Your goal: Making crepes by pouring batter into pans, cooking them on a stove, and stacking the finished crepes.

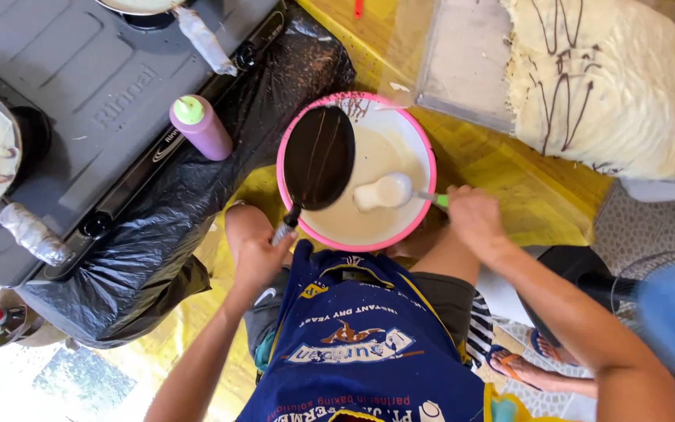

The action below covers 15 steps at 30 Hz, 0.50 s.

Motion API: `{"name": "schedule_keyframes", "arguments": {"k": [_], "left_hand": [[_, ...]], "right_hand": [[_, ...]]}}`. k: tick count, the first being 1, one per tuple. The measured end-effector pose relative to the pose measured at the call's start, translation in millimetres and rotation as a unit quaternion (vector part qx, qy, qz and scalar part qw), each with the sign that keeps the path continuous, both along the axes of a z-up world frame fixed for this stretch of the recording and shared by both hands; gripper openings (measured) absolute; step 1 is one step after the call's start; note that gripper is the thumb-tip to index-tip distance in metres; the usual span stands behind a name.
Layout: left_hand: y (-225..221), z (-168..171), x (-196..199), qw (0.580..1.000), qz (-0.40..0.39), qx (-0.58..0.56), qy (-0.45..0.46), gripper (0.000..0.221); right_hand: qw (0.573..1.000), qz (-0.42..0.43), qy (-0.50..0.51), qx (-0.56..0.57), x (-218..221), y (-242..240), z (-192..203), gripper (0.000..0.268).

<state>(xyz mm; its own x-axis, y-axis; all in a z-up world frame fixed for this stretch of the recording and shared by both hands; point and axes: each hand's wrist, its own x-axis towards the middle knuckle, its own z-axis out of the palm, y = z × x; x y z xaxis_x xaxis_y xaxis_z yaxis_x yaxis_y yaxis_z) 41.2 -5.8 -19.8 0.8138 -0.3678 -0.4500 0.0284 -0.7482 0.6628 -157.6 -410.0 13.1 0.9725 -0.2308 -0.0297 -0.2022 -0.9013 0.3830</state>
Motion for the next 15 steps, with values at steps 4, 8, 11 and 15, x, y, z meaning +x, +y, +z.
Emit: {"name": "schedule_keyframes", "arguments": {"k": [4,8,11,15], "left_hand": [[-6.7,35.4,24.0,0.865,-0.104,-0.126,-0.475,0.055],[-15.6,40.0,31.1,0.895,-0.126,-0.046,-0.426,0.057],[-29.3,21.0,36.3,0.989,-0.042,-0.06,-0.131,0.053],[-46.2,13.3,31.2,0.955,0.082,-0.177,0.225,0.042]], "right_hand": [[0.991,-0.12,0.023,0.062,-9.2,0.7,62.2,0.018],[0.97,-0.179,-0.004,0.165,-12.9,12.1,110.4,0.036],[0.966,-0.179,-0.046,0.179,-15.4,21.7,120.9,0.036],[0.973,-0.12,-0.124,0.156,-9.2,51.2,136.0,0.032]]}}
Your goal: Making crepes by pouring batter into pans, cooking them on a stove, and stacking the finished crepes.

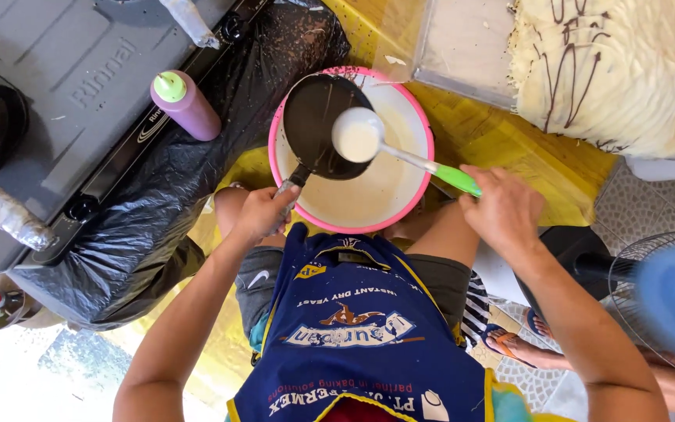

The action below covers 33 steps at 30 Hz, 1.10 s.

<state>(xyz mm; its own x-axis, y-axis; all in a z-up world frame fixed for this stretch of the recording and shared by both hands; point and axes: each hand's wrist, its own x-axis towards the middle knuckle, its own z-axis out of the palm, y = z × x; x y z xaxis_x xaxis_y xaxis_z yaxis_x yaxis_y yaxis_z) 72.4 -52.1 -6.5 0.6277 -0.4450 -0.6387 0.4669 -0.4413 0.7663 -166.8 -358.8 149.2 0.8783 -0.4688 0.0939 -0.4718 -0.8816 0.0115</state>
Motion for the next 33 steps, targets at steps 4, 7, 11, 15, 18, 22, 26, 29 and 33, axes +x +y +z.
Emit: {"name": "schedule_keyframes", "arguments": {"k": [4,7,11,15,18,22,26,29,33], "left_hand": [[-8.9,12.3,-5.3,0.997,0.039,-0.047,0.039,0.041],[-6.8,22.4,-0.8,0.995,0.063,-0.064,0.049,0.042],[3.0,32.3,-0.1,0.991,0.096,-0.074,0.049,0.041],[17.1,23.0,-13.8,0.98,0.113,-0.134,0.089,0.046],[11.9,-24.0,-38.8,0.935,0.16,-0.27,0.167,0.049],[-15.1,-93.7,-69.1,0.905,0.158,-0.354,0.173,0.046],[-44.1,-80.0,-67.4,0.903,0.179,-0.381,0.088,0.039],[-53.1,-34.4,-59.8,0.916,0.164,-0.353,0.1,0.041],[-52.8,-0.5,-47.4,0.943,0.099,-0.25,0.197,0.053]], "right_hand": [[0.994,0.044,-0.057,-0.076,4.1,7.8,-18.6,0.033],[0.974,0.072,-0.105,-0.185,11.8,6.7,-26.0,0.045],[0.966,0.068,-0.138,-0.21,23.6,-0.7,-29.2,0.05],[0.958,0.072,-0.166,-0.222,38.6,1.4,-17.1,0.047],[0.95,0.087,-0.187,-0.233,49.3,10.0,-1.9,0.045],[0.939,0.112,-0.19,-0.264,45.9,17.4,12.0,0.045],[0.931,0.123,-0.169,-0.301,30.1,28.5,29.1,0.042],[0.937,0.128,-0.157,-0.284,21.4,36.7,26.1,0.041],[0.95,0.096,-0.151,-0.257,27.2,43.4,5.1,0.043]]}}
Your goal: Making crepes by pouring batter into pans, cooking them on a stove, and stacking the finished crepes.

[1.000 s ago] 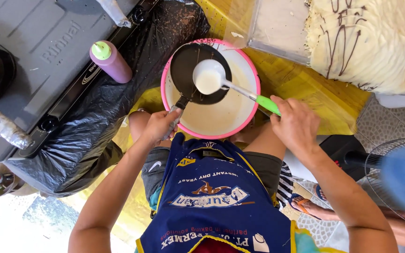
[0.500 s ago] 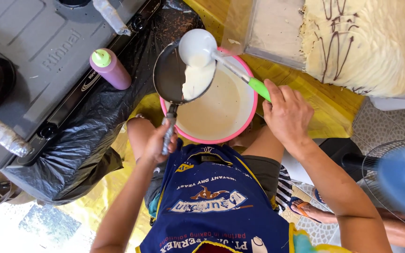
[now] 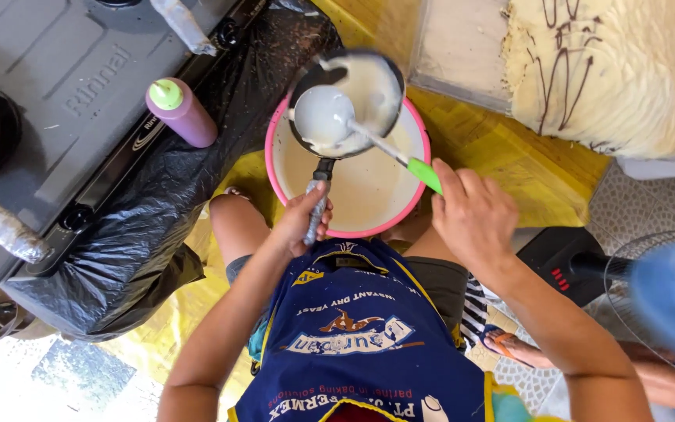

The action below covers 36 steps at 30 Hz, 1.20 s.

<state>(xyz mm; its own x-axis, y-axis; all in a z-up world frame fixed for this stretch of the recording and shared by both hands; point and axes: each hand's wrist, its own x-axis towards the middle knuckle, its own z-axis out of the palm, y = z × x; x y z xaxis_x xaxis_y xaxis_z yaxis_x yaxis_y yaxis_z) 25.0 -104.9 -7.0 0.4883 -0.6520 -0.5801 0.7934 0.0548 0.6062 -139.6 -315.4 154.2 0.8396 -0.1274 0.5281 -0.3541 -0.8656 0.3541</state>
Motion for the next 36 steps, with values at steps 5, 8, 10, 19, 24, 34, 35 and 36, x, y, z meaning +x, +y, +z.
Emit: {"name": "schedule_keyframes", "arguments": {"k": [5,8,10,19,24,34,35,36], "left_hand": [[4.5,5.9,28.0,0.987,-0.127,0.095,0.005,0.052],[7.2,25.5,28.9,0.97,-0.182,0.154,-0.055,0.046],[9.6,41.7,24.4,0.957,-0.202,0.181,-0.1,0.043],[32.3,38.8,-2.9,0.955,-0.187,0.176,-0.146,0.038],[36.5,15.9,-18.8,0.985,-0.118,0.076,-0.102,0.036],[37.0,36.1,-14.3,0.988,-0.098,0.064,-0.102,0.037],[40.6,49.8,-5.0,0.968,-0.136,0.137,-0.16,0.037],[45.3,63.7,3.7,0.938,-0.173,0.21,-0.215,0.037]], "right_hand": [[0.981,-0.082,0.028,0.175,1.6,-14.8,-19.3,0.048],[0.95,-0.131,0.055,0.277,-4.3,-22.2,-38.3,0.046],[0.938,-0.143,0.064,0.309,-8.7,-24.0,-54.5,0.045],[0.908,-0.23,0.044,0.348,-35.5,-32.0,-59.7,0.046],[0.966,-0.193,-0.023,0.172,-60.2,-41.2,-69.0,0.047],[0.933,-0.187,-0.027,0.307,-45.5,-44.6,-51.9,0.044],[0.914,-0.219,-0.012,0.341,-49.5,-54.4,-58.1,0.044],[0.892,-0.25,0.004,0.375,-54.0,-63.3,-64.7,0.043]]}}
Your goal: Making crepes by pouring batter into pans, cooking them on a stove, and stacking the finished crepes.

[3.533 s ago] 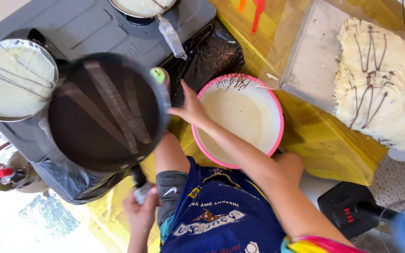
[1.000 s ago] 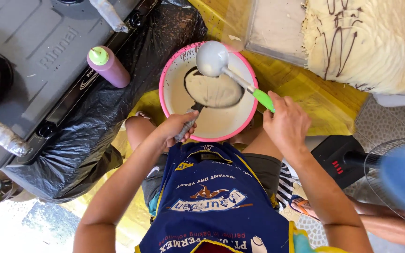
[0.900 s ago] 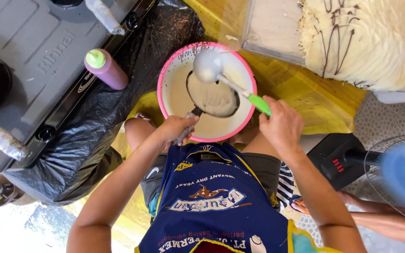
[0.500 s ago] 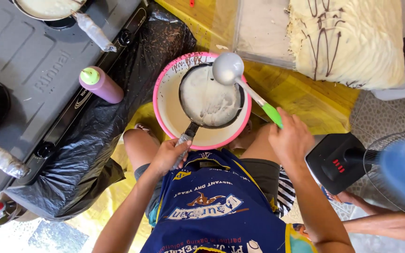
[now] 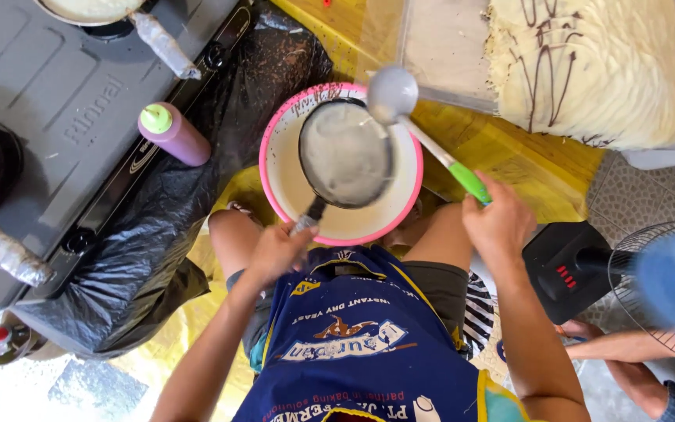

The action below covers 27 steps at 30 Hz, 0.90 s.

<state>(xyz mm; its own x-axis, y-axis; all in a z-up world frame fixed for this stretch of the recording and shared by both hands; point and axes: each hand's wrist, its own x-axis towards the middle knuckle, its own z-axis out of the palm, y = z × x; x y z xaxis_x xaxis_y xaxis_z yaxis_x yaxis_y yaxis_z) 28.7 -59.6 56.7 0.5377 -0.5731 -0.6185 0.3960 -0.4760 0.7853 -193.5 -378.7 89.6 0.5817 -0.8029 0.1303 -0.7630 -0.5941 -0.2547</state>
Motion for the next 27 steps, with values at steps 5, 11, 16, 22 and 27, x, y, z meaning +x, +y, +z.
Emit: {"name": "schedule_keyframes", "arguments": {"k": [5,11,16,22,27], "left_hand": [[18.0,-14.6,10.0,0.828,-0.148,0.241,-0.484,0.047],[34.0,19.3,2.7,0.536,-0.123,0.237,-0.801,0.044],[33.8,-23.8,4.9,0.469,-0.1,0.227,-0.847,0.043],[31.5,-33.5,1.3,0.451,-0.095,0.25,-0.852,0.017],[39.8,-134.6,1.2,0.549,-0.107,0.196,-0.806,0.007]], "right_hand": [[0.985,-0.011,0.165,0.048,5.1,-4.5,-67.2,0.043],[0.955,0.12,0.265,0.052,16.8,40.7,-107.1,0.03],[0.943,0.164,0.284,0.061,14.4,40.2,-161.3,0.028],[0.931,0.148,0.31,0.124,14.4,37.0,-181.6,0.036],[0.924,0.15,0.335,0.107,14.4,29.2,-181.7,0.067]]}}
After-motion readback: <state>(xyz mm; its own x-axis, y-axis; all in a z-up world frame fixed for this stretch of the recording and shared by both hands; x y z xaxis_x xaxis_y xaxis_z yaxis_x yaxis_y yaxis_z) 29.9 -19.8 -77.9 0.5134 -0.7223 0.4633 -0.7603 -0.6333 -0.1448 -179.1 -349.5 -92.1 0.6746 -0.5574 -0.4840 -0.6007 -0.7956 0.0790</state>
